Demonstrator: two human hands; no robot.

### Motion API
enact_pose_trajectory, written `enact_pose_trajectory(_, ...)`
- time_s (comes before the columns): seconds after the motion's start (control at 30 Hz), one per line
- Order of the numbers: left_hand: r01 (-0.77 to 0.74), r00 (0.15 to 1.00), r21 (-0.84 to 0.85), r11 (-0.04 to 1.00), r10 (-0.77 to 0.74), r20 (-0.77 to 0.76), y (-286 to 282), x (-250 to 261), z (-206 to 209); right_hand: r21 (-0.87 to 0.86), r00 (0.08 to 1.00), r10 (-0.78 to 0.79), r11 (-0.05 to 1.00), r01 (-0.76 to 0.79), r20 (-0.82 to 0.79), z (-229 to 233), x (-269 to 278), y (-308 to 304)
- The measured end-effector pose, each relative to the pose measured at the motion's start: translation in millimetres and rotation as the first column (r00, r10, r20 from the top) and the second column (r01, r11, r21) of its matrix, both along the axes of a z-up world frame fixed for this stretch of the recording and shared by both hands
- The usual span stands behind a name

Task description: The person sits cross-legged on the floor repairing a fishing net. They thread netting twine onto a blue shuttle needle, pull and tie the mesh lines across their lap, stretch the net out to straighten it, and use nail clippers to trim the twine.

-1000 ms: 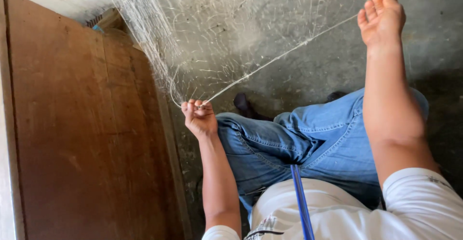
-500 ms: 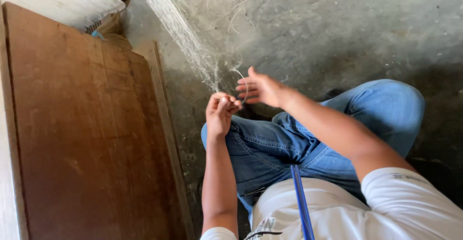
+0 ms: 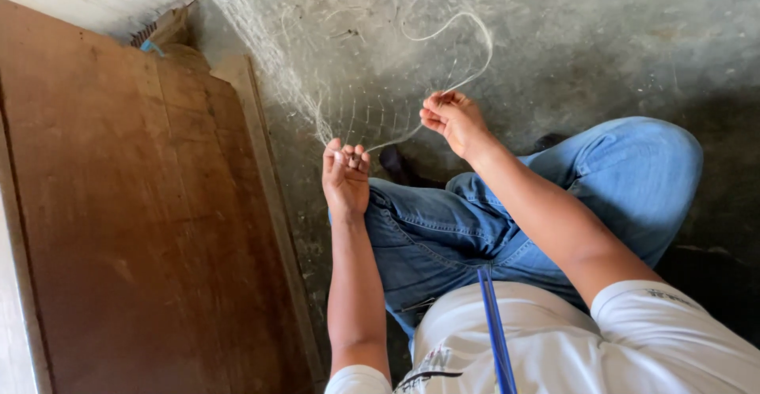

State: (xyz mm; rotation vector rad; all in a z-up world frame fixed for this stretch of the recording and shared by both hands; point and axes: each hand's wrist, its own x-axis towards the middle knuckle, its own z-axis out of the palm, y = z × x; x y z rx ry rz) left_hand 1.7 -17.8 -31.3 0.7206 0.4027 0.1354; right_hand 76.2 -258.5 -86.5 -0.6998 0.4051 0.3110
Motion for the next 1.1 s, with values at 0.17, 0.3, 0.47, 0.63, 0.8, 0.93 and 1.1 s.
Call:
enact_pose_trajectory(0.17, 0.110, 0.991, 0.169, 0.979, -0.121, 0.057, -9.5, -7.4, -5.6, -0.081, 0.987, -0.045, 0.996, 0.033, -0.153, -51.9, -15.2, 23.7)
enact_pose_trajectory(0.3, 0.088, 0.995, 0.240, 0.967, -0.096, 0.020, -14.8, -5.7, -6.9, -0.123, 0.978, -0.039, 0.992, 0.014, -0.206, -66.2, -16.0, 15.2)
enact_pose_trajectory(0.47, -0.069, 0.992, 0.425, 0.903, 0.106, -0.064, -24.4, -2.0, 7.4, -0.144, 0.978, -0.047, 0.989, 0.018, -0.202, -59.7, -4.0, 4.1)
enact_pose_trajectory(0.63, -0.219, 0.956, 0.469, 0.856, 0.284, -0.072, -16.9, 0.0, 3.1, -0.035, 0.980, -0.071, 0.997, 0.065, -0.187, -37.0, 11.5, -17.1)
enact_pose_trajectory(0.8, -0.340, 0.918, 0.431, 0.836, 0.394, -0.038, -12.8, 2.0, 5.2, 0.032, 0.971, -0.134, 0.989, 0.143, -0.200, -28.0, 28.0, -52.1)
enact_pose_trajectory(0.93, -0.404, 0.906, 0.293, 0.867, 0.423, 0.000, -8.3, -0.3, 17.8, 0.078, 0.969, -0.184, 0.977, 0.199, -0.167, -20.4, 39.9, -77.7)
enact_pose_trajectory(1.1, -0.392, 0.920, 0.173, 0.904, 0.391, 0.037, 0.6, -12.6, 31.5, 0.100, 0.967, -0.233, 0.965, 0.244, -0.106, 13.7, 48.7, -99.1)
